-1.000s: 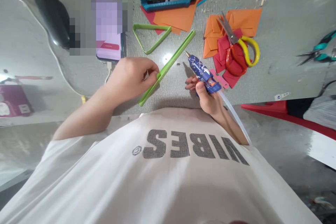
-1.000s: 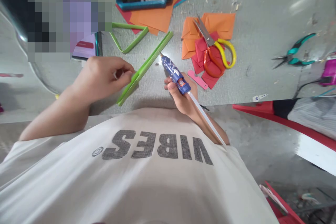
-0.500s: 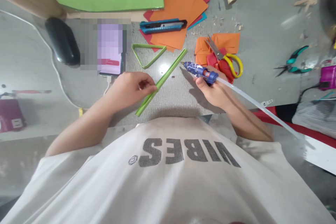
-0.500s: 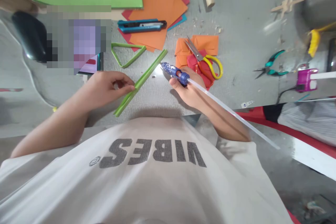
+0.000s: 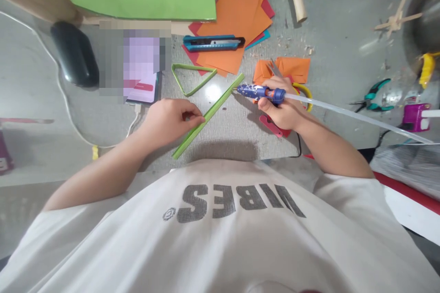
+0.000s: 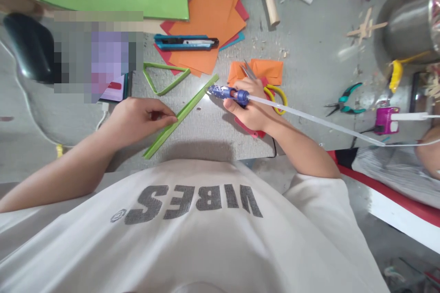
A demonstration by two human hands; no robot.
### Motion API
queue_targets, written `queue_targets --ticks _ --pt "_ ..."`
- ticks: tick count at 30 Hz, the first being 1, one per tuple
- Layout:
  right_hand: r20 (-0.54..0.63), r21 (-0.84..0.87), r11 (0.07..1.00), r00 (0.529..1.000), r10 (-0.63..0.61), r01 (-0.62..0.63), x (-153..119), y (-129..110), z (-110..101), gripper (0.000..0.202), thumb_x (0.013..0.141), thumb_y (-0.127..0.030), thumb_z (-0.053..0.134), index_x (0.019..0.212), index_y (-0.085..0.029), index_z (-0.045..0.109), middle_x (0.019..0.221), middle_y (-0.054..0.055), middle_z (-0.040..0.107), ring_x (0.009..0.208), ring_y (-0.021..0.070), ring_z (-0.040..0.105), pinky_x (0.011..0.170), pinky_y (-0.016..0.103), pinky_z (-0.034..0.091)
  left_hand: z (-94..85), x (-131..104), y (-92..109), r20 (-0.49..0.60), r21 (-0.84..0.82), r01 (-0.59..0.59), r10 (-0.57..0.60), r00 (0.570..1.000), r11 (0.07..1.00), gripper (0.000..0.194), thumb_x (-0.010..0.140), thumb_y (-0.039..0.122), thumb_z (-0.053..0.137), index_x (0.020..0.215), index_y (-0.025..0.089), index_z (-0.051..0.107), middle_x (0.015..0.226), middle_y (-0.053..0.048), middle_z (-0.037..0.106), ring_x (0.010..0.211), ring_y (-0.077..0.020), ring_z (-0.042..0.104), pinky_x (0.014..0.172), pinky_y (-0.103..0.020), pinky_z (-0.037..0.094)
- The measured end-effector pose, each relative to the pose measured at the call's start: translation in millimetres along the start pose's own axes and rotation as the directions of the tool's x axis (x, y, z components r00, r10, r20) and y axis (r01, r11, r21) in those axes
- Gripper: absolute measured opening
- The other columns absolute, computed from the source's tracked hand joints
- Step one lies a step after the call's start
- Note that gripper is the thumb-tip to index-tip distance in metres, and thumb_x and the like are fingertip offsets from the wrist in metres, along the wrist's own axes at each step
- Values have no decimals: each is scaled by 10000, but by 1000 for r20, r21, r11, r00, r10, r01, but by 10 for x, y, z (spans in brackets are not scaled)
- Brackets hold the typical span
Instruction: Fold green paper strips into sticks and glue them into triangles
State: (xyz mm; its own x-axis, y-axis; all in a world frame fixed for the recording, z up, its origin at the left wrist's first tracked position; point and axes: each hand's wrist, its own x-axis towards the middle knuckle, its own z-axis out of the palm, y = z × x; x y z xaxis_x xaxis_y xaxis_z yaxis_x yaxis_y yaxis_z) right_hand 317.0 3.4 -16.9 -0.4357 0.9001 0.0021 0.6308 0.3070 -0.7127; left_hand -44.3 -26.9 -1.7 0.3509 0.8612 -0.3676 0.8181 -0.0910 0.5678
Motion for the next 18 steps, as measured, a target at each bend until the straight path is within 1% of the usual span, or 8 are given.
queue_targets --ticks 2,4,7,12,15,18 --pt "31 -7 1000 1000 -2 2 24 24 2 832 1051 -1106 441 843 -331 662 887 108 718 987 389 682 1075 677 487 -4 -2 12 16 4 20 -20 1000 1000 327 983 531 683 954 301 913 924 -38 895 842 -259 803 816 -373 558" --pt "47 -6 1000 999 -9 9 38 39 5 843 1049 -1110 423 831 -326 645 861 100 688 981 388 680 1071 673 478 0 -4 16 27 4 32 -32 999 999 332 984 527 677 966 301 919 934 -39 895 856 -263 808 830 -376 556" --pt "51 -20 1000 999 -15 16 31 58 4 855 1060 -1106 401 828 -315 631 846 87 659 963 374 669 1048 650 470 19 -6 2 25 4 29 -30 999 1000 315 998 519 686 968 312 922 935 -32 894 861 -266 813 828 -376 548" --pt "76 -54 998 996 -36 40 -8 63 -8 838 1101 -1065 403 856 -300 641 881 75 674 975 355 681 1022 590 460 32 -12 -15 21 -7 33 -33 999 999 317 998 531 684 952 320 916 941 -21 899 877 -259 815 818 -364 538" --pt "67 -92 995 997 -35 41 -13 33 5 862 1089 -1085 366 809 -299 584 829 51 641 935 330 665 995 564 441 24 -8 5 41 -9 50 -50 998 999 336 981 547 669 948 318 912 952 -23 899 882 -257 813 832 -367 541" --pt "48 -97 995 998 -32 37 -10 9 27 886 1058 -1121 371 776 -300 548 782 40 610 901 318 649 985 562 446 22 -4 22 49 -7 59 -58 997 998 358 971 560 651 945 310 906 955 -30 896 878 -262 808 838 -375 539"
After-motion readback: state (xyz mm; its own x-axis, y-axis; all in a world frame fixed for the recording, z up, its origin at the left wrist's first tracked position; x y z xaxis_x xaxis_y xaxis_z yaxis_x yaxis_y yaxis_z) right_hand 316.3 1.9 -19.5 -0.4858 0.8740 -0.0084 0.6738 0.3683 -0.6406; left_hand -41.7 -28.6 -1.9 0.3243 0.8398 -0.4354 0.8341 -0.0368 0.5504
